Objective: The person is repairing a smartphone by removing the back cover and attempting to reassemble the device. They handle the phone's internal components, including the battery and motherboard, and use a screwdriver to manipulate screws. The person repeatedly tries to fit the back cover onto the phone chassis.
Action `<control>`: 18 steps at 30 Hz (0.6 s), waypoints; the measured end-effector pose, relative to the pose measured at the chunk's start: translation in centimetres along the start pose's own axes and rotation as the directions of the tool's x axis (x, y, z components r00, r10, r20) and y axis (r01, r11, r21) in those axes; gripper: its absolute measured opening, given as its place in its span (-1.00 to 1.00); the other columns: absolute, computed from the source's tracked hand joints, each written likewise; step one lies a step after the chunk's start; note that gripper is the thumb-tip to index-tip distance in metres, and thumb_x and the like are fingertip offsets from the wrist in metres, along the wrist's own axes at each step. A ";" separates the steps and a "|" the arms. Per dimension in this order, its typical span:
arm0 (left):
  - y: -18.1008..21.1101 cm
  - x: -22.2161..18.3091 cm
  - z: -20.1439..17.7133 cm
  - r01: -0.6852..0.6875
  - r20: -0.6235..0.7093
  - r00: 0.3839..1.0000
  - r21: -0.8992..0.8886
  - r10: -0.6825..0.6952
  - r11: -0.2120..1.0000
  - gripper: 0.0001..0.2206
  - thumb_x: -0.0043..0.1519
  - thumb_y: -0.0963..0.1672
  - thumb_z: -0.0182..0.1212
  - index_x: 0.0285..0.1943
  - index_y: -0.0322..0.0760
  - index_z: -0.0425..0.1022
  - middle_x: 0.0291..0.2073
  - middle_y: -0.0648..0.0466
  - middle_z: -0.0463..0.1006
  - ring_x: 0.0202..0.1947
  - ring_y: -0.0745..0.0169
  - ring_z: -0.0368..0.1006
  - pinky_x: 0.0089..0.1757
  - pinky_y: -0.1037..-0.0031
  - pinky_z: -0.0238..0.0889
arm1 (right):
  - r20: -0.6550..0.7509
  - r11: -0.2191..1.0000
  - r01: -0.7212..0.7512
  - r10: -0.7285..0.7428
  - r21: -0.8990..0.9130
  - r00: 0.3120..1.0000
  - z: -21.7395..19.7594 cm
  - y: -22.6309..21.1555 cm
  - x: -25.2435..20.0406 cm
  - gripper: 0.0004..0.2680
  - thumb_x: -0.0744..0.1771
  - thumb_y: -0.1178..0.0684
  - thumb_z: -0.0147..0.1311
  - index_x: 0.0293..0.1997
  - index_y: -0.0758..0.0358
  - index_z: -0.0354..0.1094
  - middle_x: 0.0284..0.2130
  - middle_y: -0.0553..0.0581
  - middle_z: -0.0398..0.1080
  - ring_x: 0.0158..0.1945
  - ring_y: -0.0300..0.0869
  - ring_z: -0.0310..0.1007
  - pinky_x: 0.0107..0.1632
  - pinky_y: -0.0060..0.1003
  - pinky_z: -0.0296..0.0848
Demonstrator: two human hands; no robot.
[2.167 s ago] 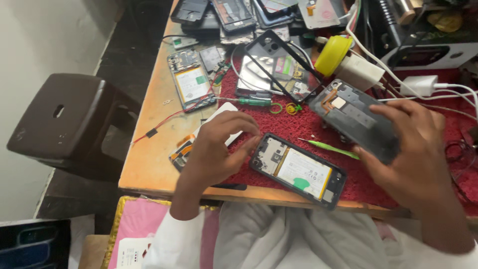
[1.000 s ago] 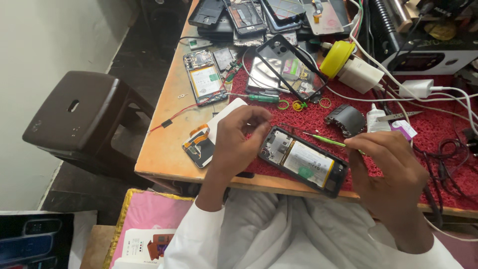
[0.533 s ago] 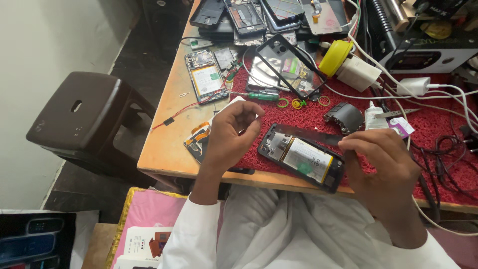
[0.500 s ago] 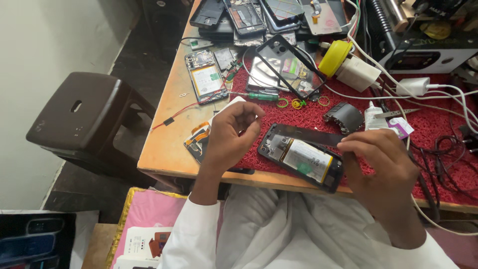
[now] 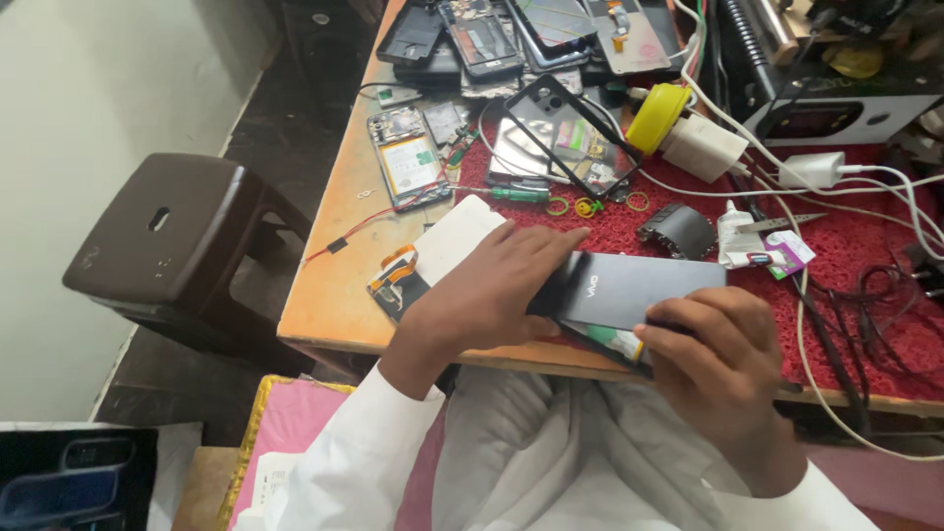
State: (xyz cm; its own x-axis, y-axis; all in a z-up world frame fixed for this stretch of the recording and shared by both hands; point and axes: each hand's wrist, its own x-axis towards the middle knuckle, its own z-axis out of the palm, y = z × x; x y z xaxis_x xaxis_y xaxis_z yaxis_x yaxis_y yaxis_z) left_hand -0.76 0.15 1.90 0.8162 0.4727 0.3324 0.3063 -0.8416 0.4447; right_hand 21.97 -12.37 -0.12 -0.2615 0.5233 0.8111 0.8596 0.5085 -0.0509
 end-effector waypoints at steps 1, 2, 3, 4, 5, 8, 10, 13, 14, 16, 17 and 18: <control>0.0 0.0 0.1 0.003 -0.007 1.000 0.014 -0.002 1.000 -0.07 -0.16 -0.13 0.58 0.46 -0.38 0.15 0.29 -0.12 0.36 0.33 -0.12 0.23 0.26 0.16 0.04 | -0.004 1.000 0.005 -0.005 -0.002 1.000 0.0 -0.1 -0.1 -0.83 0.18 0.26 0.29 -0.26 0.14 0.50 -0.19 0.02 0.48 -0.05 -0.03 0.44 0.06 -0.07 0.37; 0.0 0.1 0.2 0.005 -0.015 1.000 0.027 -0.005 1.000 -0.09 -0.15 -0.15 0.56 0.45 -0.37 0.17 0.29 -0.10 0.37 0.33 -0.10 0.25 0.26 0.19 0.07 | 0.023 1.000 -0.001 0.002 -0.023 1.000 0.0 -0.2 -0.1 -0.83 0.18 0.22 0.31 -0.24 0.12 0.50 -0.15 0.03 0.48 -0.01 -0.03 0.43 0.09 -0.05 0.35; 0.0 0.0 0.3 -0.002 -0.038 0.999 0.042 0.003 0.999 -0.10 -0.15 -0.15 0.56 0.44 -0.37 0.19 0.29 -0.10 0.37 0.33 -0.11 0.26 0.26 0.19 0.09 | 0.051 0.999 -0.007 0.010 -0.043 0.999 0.0 -0.4 -0.1 -0.82 0.18 0.19 0.32 -0.23 0.10 0.49 -0.11 0.04 0.48 0.02 -0.02 0.42 0.11 -0.02 0.33; 0.1 -0.2 0.2 -0.008 -0.062 0.998 0.056 0.012 0.998 -0.11 -0.15 -0.15 0.56 0.43 -0.36 0.20 0.29 -0.10 0.37 0.33 -0.11 0.26 0.25 0.19 0.11 | 0.079 0.998 -0.013 0.018 -0.062 0.997 -0.1 -0.6 0.1 -0.82 0.18 0.15 0.33 -0.22 0.08 0.49 -0.07 0.04 0.47 0.06 -0.01 0.42 0.14 0.00 0.31; 0.1 -0.4 0.2 -0.010 -0.087 0.996 0.073 0.017 0.997 -0.12 -0.15 -0.15 0.56 0.42 -0.36 0.21 0.29 -0.11 0.38 0.32 -0.12 0.27 0.25 0.20 0.13 | 0.093 0.999 -0.022 0.027 -0.047 0.995 -0.3 -0.9 0.4 -0.77 0.18 0.05 0.34 -0.15 0.09 0.46 -0.01 0.09 0.42 0.11 0.03 0.37 0.19 0.05 0.27; 0.2 -0.8 -0.2 -0.049 -0.127 0.990 0.030 0.053 0.998 -0.11 -0.18 -0.14 0.56 0.42 -0.32 0.23 0.28 -0.10 0.38 0.29 -0.15 0.29 0.23 0.19 0.17 | 0.139 0.997 -0.059 0.065 -0.046 0.988 -1.9 -1.0 1.8 -0.55 0.17 -0.22 0.33 0.05 0.18 0.37 0.13 0.22 0.31 0.24 0.14 0.26 0.28 0.13 0.19; 0.0 -0.8 -0.4 -0.080 -0.147 0.985 0.038 0.085 0.996 -0.10 -0.14 -0.14 0.56 0.47 -0.27 0.21 0.31 -0.07 0.38 0.31 -0.13 0.30 0.25 0.20 0.18 | 0.187 0.989 -0.101 0.120 -0.109 0.975 -2.4 -0.5 2.6 -0.39 0.12 -0.32 0.28 0.16 0.30 0.30 0.20 0.30 0.27 0.30 0.19 0.21 0.27 0.11 0.20; 0.1 -0.5 -0.2 -0.109 -0.140 0.984 0.044 0.114 0.993 -0.07 -0.12 -0.12 0.57 0.51 -0.23 0.18 0.32 -0.03 0.38 0.35 -0.10 0.29 0.30 0.19 0.16 | 0.348 0.985 -0.174 0.166 -0.009 0.923 -1.9 0.6 3.2 -0.43 0.17 -0.23 0.33 0.21 0.30 0.31 0.18 0.28 0.33 0.29 0.15 0.28 0.28 0.10 0.24; 0.1 -0.2 -0.3 -0.117 -0.135 0.983 0.049 0.123 0.992 -0.06 -0.13 -0.11 0.57 0.52 -0.22 0.17 0.32 -0.02 0.38 0.36 -0.10 0.29 0.32 0.18 0.15 | 0.357 0.980 -0.195 0.193 -0.030 0.914 -1.9 0.7 3.2 -0.44 0.16 -0.22 0.34 0.20 0.28 0.33 0.16 0.26 0.35 0.25 0.13 0.30 0.26 0.08 0.26; 0.0 -0.3 -0.5 -0.120 -0.146 0.982 0.017 0.121 0.993 -0.01 -0.15 -0.08 0.61 0.52 -0.22 0.12 0.36 -0.05 0.35 0.41 -0.12 0.24 0.34 0.16 0.10 | 0.377 0.969 -0.238 0.244 -0.065 0.893 -1.7 0.7 2.7 -0.46 0.15 -0.21 0.37 0.17 0.24 0.36 0.11 0.21 0.38 0.18 0.09 0.35 0.21 0.04 0.30; -0.1 -0.5 -0.6 -0.118 -0.149 0.982 -0.001 0.117 0.993 0.01 -0.16 -0.07 0.62 0.52 -0.22 0.10 0.38 -0.07 0.33 0.43 -0.13 0.21 0.35 0.15 0.08 | 0.367 0.965 -0.250 0.260 -0.077 0.893 -1.6 0.8 2.5 -0.46 0.15 -0.20 0.38 0.17 0.25 0.37 0.09 0.23 0.39 0.15 0.10 0.38 0.19 0.04 0.32; -0.3 -0.7 -0.7 -0.100 -0.143 0.985 -0.030 0.095 0.995 0.06 -0.19 -0.07 0.64 0.54 -0.24 0.05 0.40 -0.10 0.30 0.43 -0.15 0.19 0.34 0.14 0.06 | 0.358 0.961 -0.262 0.276 -0.088 0.892 -1.7 1.0 2.3 -0.45 0.14 -0.18 0.38 0.18 0.25 0.37 0.07 0.24 0.41 0.11 0.11 0.40 0.17 0.03 0.34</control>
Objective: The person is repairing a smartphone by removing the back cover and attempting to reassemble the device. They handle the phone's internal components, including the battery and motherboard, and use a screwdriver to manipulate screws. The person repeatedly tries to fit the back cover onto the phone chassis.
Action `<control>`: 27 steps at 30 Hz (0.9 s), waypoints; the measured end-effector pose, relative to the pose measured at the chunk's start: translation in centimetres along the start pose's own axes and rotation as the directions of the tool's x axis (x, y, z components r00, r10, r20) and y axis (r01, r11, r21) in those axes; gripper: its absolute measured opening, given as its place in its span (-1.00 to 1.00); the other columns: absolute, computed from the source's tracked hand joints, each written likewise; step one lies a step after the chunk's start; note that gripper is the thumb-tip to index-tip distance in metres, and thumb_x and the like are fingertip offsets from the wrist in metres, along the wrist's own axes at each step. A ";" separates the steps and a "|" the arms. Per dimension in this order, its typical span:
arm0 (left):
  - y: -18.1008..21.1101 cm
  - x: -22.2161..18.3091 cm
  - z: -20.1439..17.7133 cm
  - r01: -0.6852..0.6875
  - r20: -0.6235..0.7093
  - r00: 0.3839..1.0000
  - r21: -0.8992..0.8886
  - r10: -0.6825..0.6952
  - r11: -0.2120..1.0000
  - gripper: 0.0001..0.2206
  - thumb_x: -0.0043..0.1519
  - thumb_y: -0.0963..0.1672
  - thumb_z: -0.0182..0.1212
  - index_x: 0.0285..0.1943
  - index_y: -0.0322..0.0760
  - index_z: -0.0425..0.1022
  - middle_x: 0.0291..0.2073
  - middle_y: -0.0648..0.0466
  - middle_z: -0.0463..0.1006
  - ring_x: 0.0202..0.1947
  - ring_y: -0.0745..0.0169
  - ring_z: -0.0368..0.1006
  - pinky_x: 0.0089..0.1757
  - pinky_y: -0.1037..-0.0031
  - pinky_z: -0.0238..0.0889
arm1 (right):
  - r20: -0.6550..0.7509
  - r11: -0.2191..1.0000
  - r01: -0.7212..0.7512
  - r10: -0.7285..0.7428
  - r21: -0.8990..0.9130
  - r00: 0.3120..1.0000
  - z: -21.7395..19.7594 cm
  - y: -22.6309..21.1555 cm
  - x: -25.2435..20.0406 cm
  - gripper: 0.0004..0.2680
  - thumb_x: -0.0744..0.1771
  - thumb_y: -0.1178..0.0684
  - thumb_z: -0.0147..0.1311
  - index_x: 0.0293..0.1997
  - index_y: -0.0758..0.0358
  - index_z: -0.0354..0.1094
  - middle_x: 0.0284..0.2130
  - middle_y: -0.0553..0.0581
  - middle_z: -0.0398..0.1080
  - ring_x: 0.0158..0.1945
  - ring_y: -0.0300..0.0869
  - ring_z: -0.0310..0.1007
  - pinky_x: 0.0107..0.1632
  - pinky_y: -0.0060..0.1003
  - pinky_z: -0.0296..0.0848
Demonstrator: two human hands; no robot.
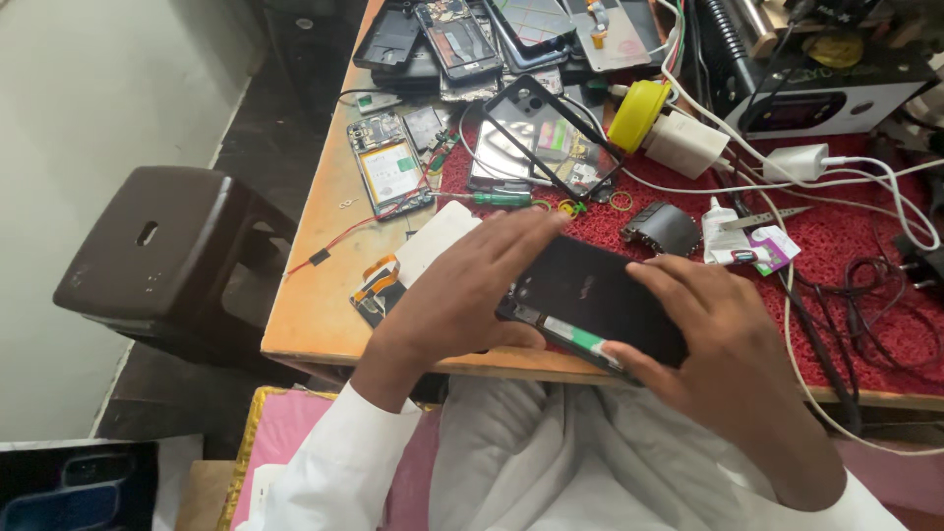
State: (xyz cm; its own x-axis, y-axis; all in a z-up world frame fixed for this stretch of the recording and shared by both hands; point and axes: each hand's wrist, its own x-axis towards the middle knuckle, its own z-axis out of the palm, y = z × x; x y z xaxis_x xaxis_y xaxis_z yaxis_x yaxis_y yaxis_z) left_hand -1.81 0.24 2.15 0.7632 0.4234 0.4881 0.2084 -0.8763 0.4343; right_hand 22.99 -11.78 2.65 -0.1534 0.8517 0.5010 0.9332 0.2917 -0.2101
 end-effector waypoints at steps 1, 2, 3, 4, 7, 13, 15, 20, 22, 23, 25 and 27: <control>-0.3 -0.1 -0.2 0.020 0.005 1.000 -0.027 -0.020 0.999 0.10 -0.22 -0.07 0.65 0.55 -0.26 0.01 0.42 -0.13 0.27 0.44 -0.18 0.16 0.33 0.14 0.04 | -0.010 1.000 -0.016 0.016 -0.009 1.000 0.0 0.3 -0.1 -0.45 0.14 -0.16 0.39 0.18 0.26 0.37 0.06 0.26 0.42 0.08 0.12 0.42 0.15 0.03 0.37; -0.5 -0.1 -0.2 0.040 0.010 0.999 -0.053 -0.039 0.998 0.15 -0.25 -0.07 0.66 0.56 -0.27 -0.04 0.43 -0.16 0.24 0.44 -0.20 0.13 0.33 0.13 0.02 | -0.040 1.000 -0.021 0.020 -0.014 0.999 -0.1 0.7 -0.3 -0.44 0.13 -0.16 0.40 0.19 0.27 0.36 0.05 0.27 0.43 0.09 0.13 0.43 0.16 0.02 0.38; -0.7 0.0 -0.3 0.058 0.046 0.997 -0.058 -0.056 0.997 0.18 -0.27 -0.09 0.66 0.57 -0.28 -0.08 0.43 -0.17 0.24 0.42 -0.21 0.14 0.31 0.15 0.03 | -0.070 1.000 -0.025 0.024 -0.018 0.997 -0.3 1.2 -0.5 -0.43 0.13 -0.15 0.41 0.19 0.28 0.35 0.05 0.29 0.44 0.10 0.15 0.45 0.17 0.01 0.39; -0.9 0.1 -0.3 0.077 0.083 0.994 -0.063 -0.072 0.995 0.20 -0.29 -0.10 0.66 0.57 -0.29 -0.12 0.44 -0.18 0.24 0.40 -0.22 0.16 0.30 0.16 0.05 | -0.100 0.999 -0.029 0.027 -0.023 0.995 -0.5 1.6 -0.7 -0.42 0.12 -0.15 0.42 0.20 0.29 0.34 0.05 0.31 0.45 0.12 0.16 0.46 0.18 0.00 0.40; -1.4 0.6 -0.4 0.218 0.256 0.950 -0.138 -0.178 0.966 0.21 -0.28 -0.18 0.61 0.60 -0.23 -0.17 0.33 -0.11 0.38 0.34 -0.15 0.26 0.24 0.23 0.15 | -0.014 0.946 -0.265 0.272 0.187 0.962 -1.3 2.9 -1.6 -0.41 0.11 -0.08 0.45 0.23 0.25 0.33 -0.04 0.25 0.49 -0.01 -0.04 0.53 0.04 -0.18 0.46; -2.0 1.9 -0.5 0.259 0.346 0.918 -0.146 -0.196 0.955 0.16 -0.20 -0.19 0.58 0.61 -0.15 -0.17 0.23 -0.07 0.50 0.22 -0.11 0.41 0.17 0.25 0.24 | 0.110 0.605 -0.279 0.301 0.746 0.947 -0.1 5.8 -4.0 -0.52 0.26 0.10 0.28 0.32 0.43 0.26 0.13 0.26 0.45 0.21 -0.21 0.41 0.29 -0.28 0.32; -2.0 1.8 -0.9 0.224 0.328 0.931 -0.173 -0.158 0.959 0.15 -0.19 -0.18 0.57 0.62 -0.15 -0.18 0.24 -0.08 0.51 0.23 -0.11 0.42 0.17 0.26 0.26 | 0.142 0.533 -0.302 0.321 0.790 0.936 0.4 6.3 -4.7 -0.53 0.28 0.12 0.24 0.33 0.49 0.25 0.12 0.29 0.45 0.20 -0.16 0.41 0.29 -0.26 0.32; -1.6 1.6 -1.6 0.188 0.266 0.959 -0.348 -0.095 0.919 0.13 0.01 -0.06 0.61 0.66 -0.16 -0.27 0.26 -0.16 0.49 0.29 -0.13 0.42 0.21 0.24 0.25 | 0.158 0.318 -0.234 0.247 0.919 0.956 0.8 7.2 -4.7 -0.53 0.36 -0.09 0.16 0.29 0.54 0.25 0.12 0.38 0.47 0.23 0.02 0.48 0.36 -0.08 0.39; -1.0 1.6 -1.3 0.119 0.150 0.987 -0.440 -0.058 0.890 0.11 0.10 -0.06 0.60 0.70 -0.15 -0.29 0.25 -0.15 0.48 0.32 -0.08 0.43 0.30 0.21 0.25 | 0.146 0.357 -0.218 0.219 0.908 0.965 0.5 7.3 -4.5 -0.49 0.39 -0.21 0.10 0.29 0.55 0.27 0.11 0.42 0.50 0.23 0.06 0.51 0.37 -0.05 0.38; -0.7 1.5 -1.0 0.081 0.090 0.995 -0.482 -0.042 0.872 0.10 0.14 -0.06 0.59 0.72 -0.14 -0.30 0.25 -0.15 0.48 0.34 -0.05 0.43 0.34 0.20 0.25 | 0.142 0.335 -0.211 0.220 0.918 0.965 0.4 7.2 -4.5 -0.48 0.39 -0.23 0.10 0.29 0.55 0.25 0.12 0.43 0.48 0.25 0.06 0.47 0.40 -0.05 0.33; 0.1 1.8 0.1 0.121 0.030 0.991 -0.630 -0.132 0.767 0.11 0.13 -0.04 0.57 0.72 -0.14 -0.32 0.24 -0.10 0.43 0.33 0.03 0.42 0.32 0.22 0.33 | 0.135 0.287 -0.198 0.222 0.937 0.966 0.3 6.8 -4.4 -0.45 0.39 -0.26 0.09 0.30 0.57 0.22 0.15 0.45 0.44 0.30 0.06 0.41 0.45 -0.05 0.23; 1.0 2.3 1.5 0.130 -0.027 0.977 -0.710 -0.211 0.693 0.12 0.11 -0.05 0.57 0.72 -0.14 -0.33 0.25 -0.08 0.39 0.32 0.08 0.40 0.28 0.23 0.38 | 0.130 0.358 -0.203 0.216 0.912 0.968 0.0 6.5 -4.3 -0.45 0.39 -0.28 0.08 0.30 0.55 0.23 0.15 0.41 0.45 0.29 0.03 0.43 0.43 -0.07 0.26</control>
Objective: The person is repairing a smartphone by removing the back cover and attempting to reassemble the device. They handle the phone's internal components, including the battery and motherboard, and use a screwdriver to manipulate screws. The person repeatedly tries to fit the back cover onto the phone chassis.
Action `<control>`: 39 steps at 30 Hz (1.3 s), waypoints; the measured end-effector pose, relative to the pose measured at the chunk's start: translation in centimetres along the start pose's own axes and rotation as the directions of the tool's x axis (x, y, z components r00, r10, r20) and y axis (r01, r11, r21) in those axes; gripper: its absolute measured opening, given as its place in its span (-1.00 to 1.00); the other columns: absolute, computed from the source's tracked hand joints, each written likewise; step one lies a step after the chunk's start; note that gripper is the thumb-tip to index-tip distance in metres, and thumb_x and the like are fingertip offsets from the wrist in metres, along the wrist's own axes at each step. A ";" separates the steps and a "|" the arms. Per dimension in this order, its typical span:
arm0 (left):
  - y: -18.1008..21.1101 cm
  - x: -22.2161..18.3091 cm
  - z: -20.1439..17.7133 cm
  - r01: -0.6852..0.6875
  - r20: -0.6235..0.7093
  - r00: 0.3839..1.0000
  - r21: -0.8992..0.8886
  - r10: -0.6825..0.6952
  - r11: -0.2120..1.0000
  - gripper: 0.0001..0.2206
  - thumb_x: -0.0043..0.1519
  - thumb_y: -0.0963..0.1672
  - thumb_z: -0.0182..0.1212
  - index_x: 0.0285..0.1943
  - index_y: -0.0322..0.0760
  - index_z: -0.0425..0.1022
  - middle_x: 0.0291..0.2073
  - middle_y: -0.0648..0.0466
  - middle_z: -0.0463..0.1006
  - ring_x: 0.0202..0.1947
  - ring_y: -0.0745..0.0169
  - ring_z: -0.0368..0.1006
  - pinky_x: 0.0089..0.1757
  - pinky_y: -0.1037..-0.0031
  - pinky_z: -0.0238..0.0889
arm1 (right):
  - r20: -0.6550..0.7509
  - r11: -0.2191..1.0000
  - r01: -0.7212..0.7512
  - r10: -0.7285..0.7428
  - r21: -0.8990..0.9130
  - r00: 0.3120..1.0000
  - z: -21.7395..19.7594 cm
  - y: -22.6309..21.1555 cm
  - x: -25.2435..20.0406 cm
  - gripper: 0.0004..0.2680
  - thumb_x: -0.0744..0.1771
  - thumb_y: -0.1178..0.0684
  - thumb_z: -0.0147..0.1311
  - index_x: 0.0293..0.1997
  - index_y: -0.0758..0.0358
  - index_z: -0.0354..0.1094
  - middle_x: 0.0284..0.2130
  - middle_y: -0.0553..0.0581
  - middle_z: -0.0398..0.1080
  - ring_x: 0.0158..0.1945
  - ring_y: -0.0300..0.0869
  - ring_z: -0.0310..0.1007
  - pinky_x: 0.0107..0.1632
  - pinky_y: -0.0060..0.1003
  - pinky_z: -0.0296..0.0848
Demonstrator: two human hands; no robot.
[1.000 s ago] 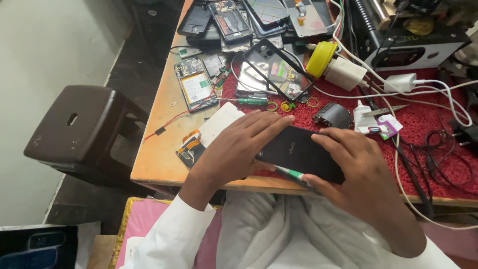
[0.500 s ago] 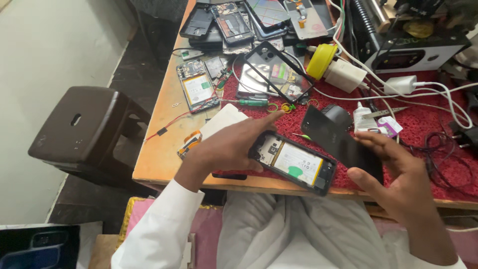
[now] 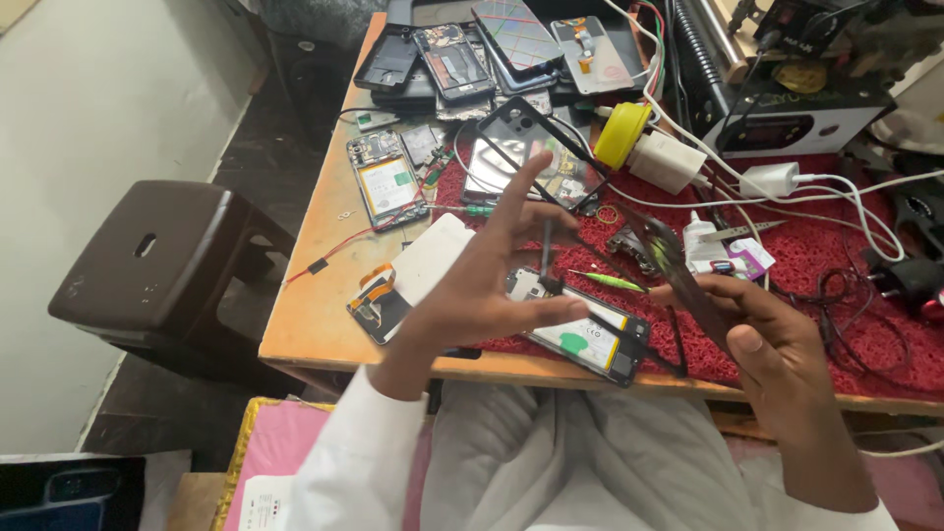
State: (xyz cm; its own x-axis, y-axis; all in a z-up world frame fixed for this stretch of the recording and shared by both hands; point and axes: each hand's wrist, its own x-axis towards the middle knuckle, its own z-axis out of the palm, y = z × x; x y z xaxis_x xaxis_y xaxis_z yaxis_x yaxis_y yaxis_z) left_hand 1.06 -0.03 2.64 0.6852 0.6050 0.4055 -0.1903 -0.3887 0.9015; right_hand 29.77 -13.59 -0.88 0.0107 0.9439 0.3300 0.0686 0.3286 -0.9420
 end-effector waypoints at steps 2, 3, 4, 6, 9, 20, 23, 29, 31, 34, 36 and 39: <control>-0.2 0.5 1.6 -0.006 -0.088 0.996 -0.036 0.003 0.999 0.14 0.07 -0.07 0.58 0.71 -0.15 -0.33 0.28 -0.09 0.36 0.32 0.11 0.37 0.21 0.25 0.40 | 0.003 0.997 0.021 -0.021 -0.078 1.000 0.1 -0.4 -0.1 -0.46 0.38 -0.27 0.09 0.30 0.52 0.24 0.17 0.37 0.45 0.30 -0.01 0.42 0.41 -0.11 0.26; -0.2 0.6 2.3 -0.014 -0.110 0.994 -0.090 0.004 0.996 0.13 0.07 -0.08 0.58 0.71 -0.17 -0.31 0.28 -0.09 0.37 0.31 0.12 0.39 0.23 0.26 0.40 | 0.005 0.992 0.038 -0.037 -0.119 0.999 0.2 -0.6 -0.1 -0.46 0.38 -0.27 0.10 0.31 0.51 0.25 0.18 0.34 0.44 0.32 -0.03 0.40 0.40 -0.15 0.25; -0.2 0.7 3.0 -0.023 -0.131 0.991 -0.145 0.004 0.989 0.13 0.07 -0.09 0.58 0.71 -0.20 -0.30 0.28 -0.10 0.37 0.30 0.13 0.40 0.24 0.27 0.39 | 0.005 0.985 0.053 -0.053 -0.161 0.999 0.2 -0.8 -0.2 -0.47 0.38 -0.26 0.11 0.32 0.49 0.25 0.20 0.32 0.43 0.33 -0.05 0.38 0.38 -0.18 0.24; -0.2 0.8 4.1 -0.053 -0.157 0.987 -0.249 0.014 0.967 0.11 0.07 -0.12 0.58 0.72 -0.25 -0.25 0.27 -0.10 0.37 0.28 0.14 0.42 0.26 0.28 0.39 | 0.000 0.942 0.103 -0.109 -0.320 0.994 0.4 -1.3 -0.6 -0.50 0.37 -0.21 0.14 0.31 0.46 0.28 0.18 0.29 0.41 0.30 -0.08 0.36 0.38 -0.22 0.25; 0.0 0.8 5.4 -0.092 -0.179 0.983 -0.357 0.028 0.930 0.06 0.08 -0.15 0.58 0.71 -0.31 -0.16 0.27 -0.08 0.37 0.28 0.15 0.43 0.25 0.29 0.39 | 0.017 0.853 0.161 -0.177 -0.497 0.984 0.6 -2.2 -0.9 -0.54 0.34 -0.16 0.17 0.28 0.38 0.31 0.19 0.27 0.41 0.29 -0.09 0.39 0.35 -0.26 0.29; 0.0 0.1 6.8 -0.080 -0.133 0.991 -0.386 0.030 0.919 -0.06 0.06 -0.14 0.58 0.63 -0.41 0.10 0.37 -0.09 0.39 0.37 0.13 0.39 0.32 0.27 0.34 | 0.109 0.792 0.181 -0.145 -0.582 0.983 0.7 -3.1 -1.3 -0.52 0.27 -0.12 0.21 0.29 0.29 0.30 0.27 0.32 0.38 0.29 -0.03 0.45 0.20 -0.22 0.41; 0.3 -0.3 6.7 -0.064 -0.126 0.992 -0.392 0.016 0.918 -0.06 0.04 -0.12 0.58 0.62 -0.39 0.09 0.40 -0.07 0.37 0.36 0.13 0.39 0.30 0.28 0.35 | 0.159 0.800 0.214 -0.150 -0.560 0.976 0.4 -3.1 -1.5 -0.52 0.26 -0.11 0.22 0.29 0.29 0.29 0.28 0.34 0.36 0.29 0.01 0.44 0.19 -0.20 0.42; 0.6 -0.6 6.9 -0.122 -0.135 0.988 -0.403 0.073 0.907 -0.08 0.09 -0.13 0.58 0.65 -0.37 0.11 0.34 -0.06 0.36 0.36 0.16 0.37 0.37 0.26 0.33 | 0.204 0.734 0.273 -0.185 -0.622 0.961 0.2 -3.4 -1.9 -0.50 0.24 -0.12 0.24 0.29 0.26 0.30 0.29 0.34 0.35 0.29 0.04 0.46 0.23 -0.17 0.41; 0.6 -1.0 6.9 -0.125 -0.136 0.988 -0.382 0.078 0.916 -0.10 0.08 -0.14 0.57 0.61 -0.39 0.11 0.34 -0.06 0.37 0.36 0.16 0.38 0.36 0.26 0.34 | 0.216 0.730 0.269 -0.169 -0.628 0.962 0.0 -3.7 -2.0 -0.49 0.23 -0.11 0.24 0.29 0.26 0.30 0.29 0.35 0.34 0.28 0.05 0.45 0.22 -0.17 0.42; 0.5 -1.0 7.0 -0.134 -0.142 0.986 -0.371 0.086 0.919 -0.12 0.08 -0.14 0.58 0.59 -0.39 0.13 0.34 -0.06 0.38 0.36 0.16 0.38 0.34 0.27 0.33 | 0.230 0.764 0.266 -0.157 -0.588 0.960 0.0 -3.9 -2.0 -0.50 0.23 -0.07 0.26 0.30 0.27 0.30 0.30 0.36 0.32 0.29 0.05 0.45 0.21 -0.16 0.42; 0.5 -1.0 7.1 -0.133 -0.141 0.986 -0.363 0.087 0.922 -0.11 0.08 -0.14 0.58 0.60 -0.38 0.13 0.34 -0.05 0.38 0.36 0.17 0.38 0.36 0.27 0.32 | 0.223 0.778 0.243 -0.135 -0.580 0.965 0.1 -4.0 -2.1 -0.50 0.23 -0.05 0.27 0.29 0.26 0.31 0.31 0.35 0.32 0.27 0.02 0.47 0.17 -0.20 0.45; 0.8 -1.2 7.1 -0.126 -0.135 0.987 -0.340 0.085 0.932 -0.10 0.07 -0.13 0.58 0.61 -0.37 0.14 0.33 -0.04 0.37 0.34 0.18 0.38 0.40 0.24 0.32 | 0.214 0.806 0.179 -0.066 -0.565 0.975 0.0 -4.2 -2.3 -0.51 0.22 -0.01 0.28 0.29 0.27 0.32 0.32 0.35 0.31 0.27 0.01 0.47 0.14 -0.21 0.48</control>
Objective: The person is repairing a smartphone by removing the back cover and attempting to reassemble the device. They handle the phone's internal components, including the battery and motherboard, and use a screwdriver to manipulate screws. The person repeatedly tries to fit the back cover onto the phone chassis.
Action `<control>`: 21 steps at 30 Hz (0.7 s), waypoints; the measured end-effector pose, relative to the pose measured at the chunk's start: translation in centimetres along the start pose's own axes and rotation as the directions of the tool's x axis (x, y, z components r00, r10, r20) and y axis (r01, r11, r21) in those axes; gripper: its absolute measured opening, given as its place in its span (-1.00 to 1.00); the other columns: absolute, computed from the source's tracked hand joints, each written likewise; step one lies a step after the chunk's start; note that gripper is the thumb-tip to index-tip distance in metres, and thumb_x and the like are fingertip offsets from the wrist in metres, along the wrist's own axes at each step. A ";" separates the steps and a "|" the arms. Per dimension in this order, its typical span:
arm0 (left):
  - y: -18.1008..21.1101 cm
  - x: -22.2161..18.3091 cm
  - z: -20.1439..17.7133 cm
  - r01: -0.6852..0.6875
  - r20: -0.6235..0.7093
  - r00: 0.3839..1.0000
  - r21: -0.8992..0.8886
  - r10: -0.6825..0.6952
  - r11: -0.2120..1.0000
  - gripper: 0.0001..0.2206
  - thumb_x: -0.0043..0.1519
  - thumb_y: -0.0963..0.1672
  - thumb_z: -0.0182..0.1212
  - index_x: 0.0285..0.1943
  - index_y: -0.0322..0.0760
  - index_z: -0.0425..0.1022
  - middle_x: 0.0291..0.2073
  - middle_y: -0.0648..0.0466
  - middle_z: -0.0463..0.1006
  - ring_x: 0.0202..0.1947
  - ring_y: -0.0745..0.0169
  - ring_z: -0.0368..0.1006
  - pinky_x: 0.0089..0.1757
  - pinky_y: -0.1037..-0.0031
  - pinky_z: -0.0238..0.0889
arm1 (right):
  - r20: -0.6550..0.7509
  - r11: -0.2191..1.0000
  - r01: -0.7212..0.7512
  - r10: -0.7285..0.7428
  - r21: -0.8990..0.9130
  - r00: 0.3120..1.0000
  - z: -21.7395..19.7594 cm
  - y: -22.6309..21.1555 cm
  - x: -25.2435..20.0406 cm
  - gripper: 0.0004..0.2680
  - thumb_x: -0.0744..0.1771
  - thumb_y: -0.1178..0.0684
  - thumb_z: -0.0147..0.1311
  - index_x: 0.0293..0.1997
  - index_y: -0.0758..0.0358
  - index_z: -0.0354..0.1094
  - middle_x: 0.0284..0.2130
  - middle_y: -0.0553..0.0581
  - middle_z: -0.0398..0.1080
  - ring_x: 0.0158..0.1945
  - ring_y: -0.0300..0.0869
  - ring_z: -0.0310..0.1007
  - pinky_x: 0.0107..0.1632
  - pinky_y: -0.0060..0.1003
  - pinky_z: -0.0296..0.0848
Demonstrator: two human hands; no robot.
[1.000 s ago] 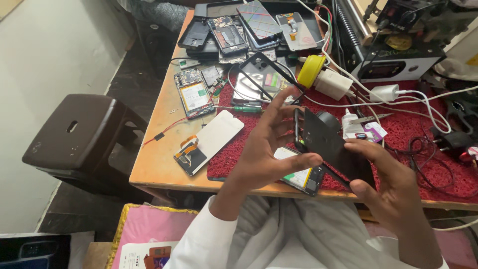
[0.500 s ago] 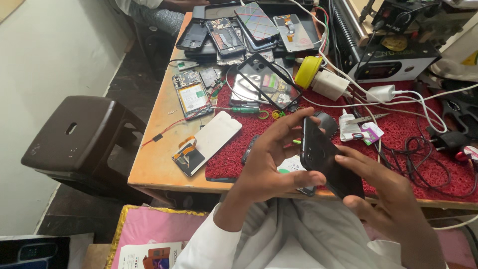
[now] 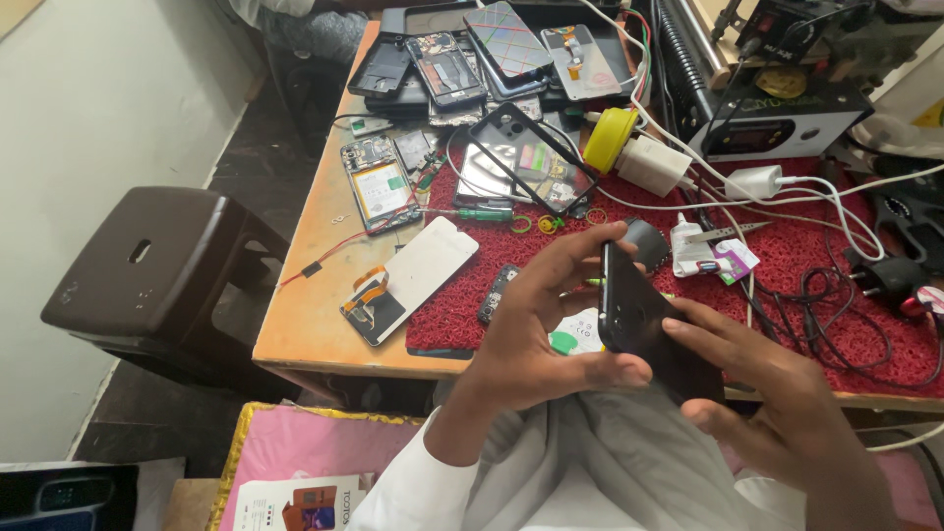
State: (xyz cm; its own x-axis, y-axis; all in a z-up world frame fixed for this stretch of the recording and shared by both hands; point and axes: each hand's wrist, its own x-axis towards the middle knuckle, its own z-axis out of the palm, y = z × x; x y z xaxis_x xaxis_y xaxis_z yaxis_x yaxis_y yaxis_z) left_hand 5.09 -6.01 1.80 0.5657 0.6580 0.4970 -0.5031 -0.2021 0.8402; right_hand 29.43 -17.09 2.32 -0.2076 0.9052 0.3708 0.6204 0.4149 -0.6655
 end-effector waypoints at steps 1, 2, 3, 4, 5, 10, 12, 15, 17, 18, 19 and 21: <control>0.1 -0.1 0.1 0.000 -0.002 1.000 0.010 0.000 1.000 -0.11 0.07 -0.14 0.59 0.59 -0.38 0.14 0.32 -0.04 0.37 0.33 0.18 0.39 0.40 0.24 0.32 | 0.015 1.000 -0.026 0.026 0.015 1.000 0.0 0.0 -0.1 -0.51 0.21 0.00 0.29 0.28 0.27 0.33 0.33 0.36 0.31 0.27 0.02 0.46 0.13 -0.21 0.48; 0.2 -0.2 0.2 0.001 -0.003 1.000 0.020 0.000 1.000 -0.12 0.07 -0.14 0.59 0.57 -0.39 0.14 0.31 -0.04 0.38 0.32 0.18 0.40 0.40 0.23 0.33 | 0.021 0.999 -0.037 0.037 0.020 0.999 0.0 0.0 -0.1 -0.50 0.21 0.00 0.29 0.28 0.27 0.33 0.33 0.35 0.30 0.27 0.02 0.46 0.11 -0.21 0.50; 0.4 -0.2 0.3 0.001 -0.003 1.000 0.023 -0.001 1.000 -0.14 0.08 -0.14 0.58 0.57 -0.40 0.15 0.30 -0.05 0.38 0.32 0.18 0.40 0.39 0.24 0.33 | 0.024 0.999 -0.048 0.047 0.024 0.999 0.0 0.0 -0.1 -0.50 0.20 0.01 0.30 0.28 0.26 0.33 0.34 0.35 0.30 0.27 0.03 0.46 0.08 -0.22 0.52; 0.5 -0.2 0.3 0.001 -0.004 1.000 0.025 -0.001 1.000 -0.15 0.08 -0.14 0.58 0.56 -0.40 0.15 0.30 -0.05 0.39 0.32 0.18 0.41 0.38 0.25 0.33 | 0.028 0.998 -0.058 0.057 0.028 0.998 0.1 0.0 -0.1 -0.50 0.20 0.01 0.30 0.28 0.26 0.33 0.34 0.35 0.29 0.27 0.03 0.46 0.06 -0.22 0.53; 0.5 -0.3 0.4 0.002 -0.004 1.000 0.028 -0.002 1.000 -0.16 0.09 -0.14 0.57 0.56 -0.40 0.16 0.29 -0.06 0.40 0.33 0.18 0.41 0.37 0.26 0.33 | 0.028 0.999 -0.028 0.027 0.019 0.999 0.1 0.0 -0.1 -0.50 0.20 0.01 0.30 0.29 0.26 0.32 0.34 0.35 0.29 0.28 0.04 0.45 0.10 -0.21 0.51; 0.6 -0.4 1.0 0.006 -0.025 1.000 0.005 -0.006 1.000 -0.16 0.10 -0.13 0.57 0.55 -0.42 0.16 0.27 -0.08 0.41 0.29 0.18 0.44 0.34 0.25 0.36 | 0.014 0.999 0.041 -0.041 0.001 0.999 0.2 0.1 -0.4 -0.48 0.20 -0.02 0.31 0.30 0.25 0.30 0.33 0.37 0.28 0.31 0.06 0.42 0.18 -0.17 0.44; 0.5 -0.4 1.4 0.004 -0.054 0.999 0.023 -0.003 1.000 -0.15 0.10 -0.12 0.58 0.56 -0.43 0.17 0.27 -0.09 0.41 0.28 0.17 0.45 0.34 0.23 0.39 | -0.004 0.998 0.061 -0.062 -0.030 0.998 0.6 0.2 -0.7 -0.41 0.18 -0.09 0.37 0.34 0.26 0.27 0.34 0.38 0.26 0.33 0.06 0.38 0.19 -0.19 0.43; 0.2 -0.4 1.6 0.004 -0.091 0.996 0.021 -0.002 1.000 -0.12 0.08 -0.11 0.58 0.60 -0.41 0.16 0.27 -0.10 0.43 0.28 0.15 0.47 0.36 0.22 0.38 | -0.022 0.999 0.027 -0.026 0.045 0.999 1.0 0.5 -0.9 -0.39 0.19 -0.13 0.36 0.34 0.31 0.25 0.33 0.37 0.29 0.35 0.04 0.38 0.21 -0.18 0.40; -0.2 -0.3 1.4 -0.001 -0.101 0.995 -0.035 -0.003 0.999 -0.09 0.06 -0.10 0.58 0.59 -0.41 0.13 0.29 -0.10 0.44 0.29 0.13 0.46 0.33 0.24 0.35 | -0.022 0.985 -0.010 0.014 0.175 1.000 1.3 0.8 -1.1 -0.39 0.23 -0.15 0.31 0.37 0.35 0.21 0.31 0.34 0.33 0.32 0.01 0.40 0.23 -0.18 0.39; -0.4 -0.4 1.2 0.000 -0.101 0.995 -0.072 -0.008 0.997 -0.10 0.09 -0.09 0.57 0.60 -0.40 0.12 0.27 -0.11 0.45 0.30 0.14 0.46 0.33 0.25 0.34 | -0.017 0.966 -0.024 0.030 0.256 0.999 1.5 1.0 -1.2 -0.39 0.26 -0.16 0.28 0.40 0.37 0.18 0.29 0.32 0.36 0.30 -0.02 0.41 0.24 -0.19 0.38; -0.7 -0.4 1.0 0.003 -0.100 0.995 -0.108 -0.014 0.994 -0.12 0.11 -0.09 0.56 0.60 -0.40 0.12 0.26 -0.11 0.47 0.30 0.14 0.45 0.33 0.26 0.33 | -0.011 0.941 -0.039 0.046 0.337 0.999 1.7 1.2 -1.3 -0.38 0.28 -0.18 0.25 0.44 0.40 0.15 0.27 0.30 0.38 0.28 -0.04 0.43 0.26 -0.20 0.38; -1.4 -0.4 0.7 0.000 -0.103 0.995 -0.162 -0.017 0.987 -0.14 0.15 -0.07 0.55 0.61 -0.41 0.13 0.26 -0.11 0.47 0.30 0.14 0.45 0.33 0.26 0.32 | 0.018 0.891 -0.116 0.120 0.440 0.993 2.0 1.5 -1.6 -0.37 0.29 -0.18 0.24 0.44 0.44 0.13 0.25 0.32 0.38 0.28 -0.03 0.42 0.26 -0.15 0.37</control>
State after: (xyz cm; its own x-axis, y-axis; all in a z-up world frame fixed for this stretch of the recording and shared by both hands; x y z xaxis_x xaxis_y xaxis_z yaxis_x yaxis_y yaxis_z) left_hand 5.97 -6.51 0.57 0.5036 0.7326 0.4578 -0.6022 -0.0823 0.7941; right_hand 29.18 -17.71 -0.51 -0.1453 0.9500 0.2763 0.2443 0.3051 -0.9205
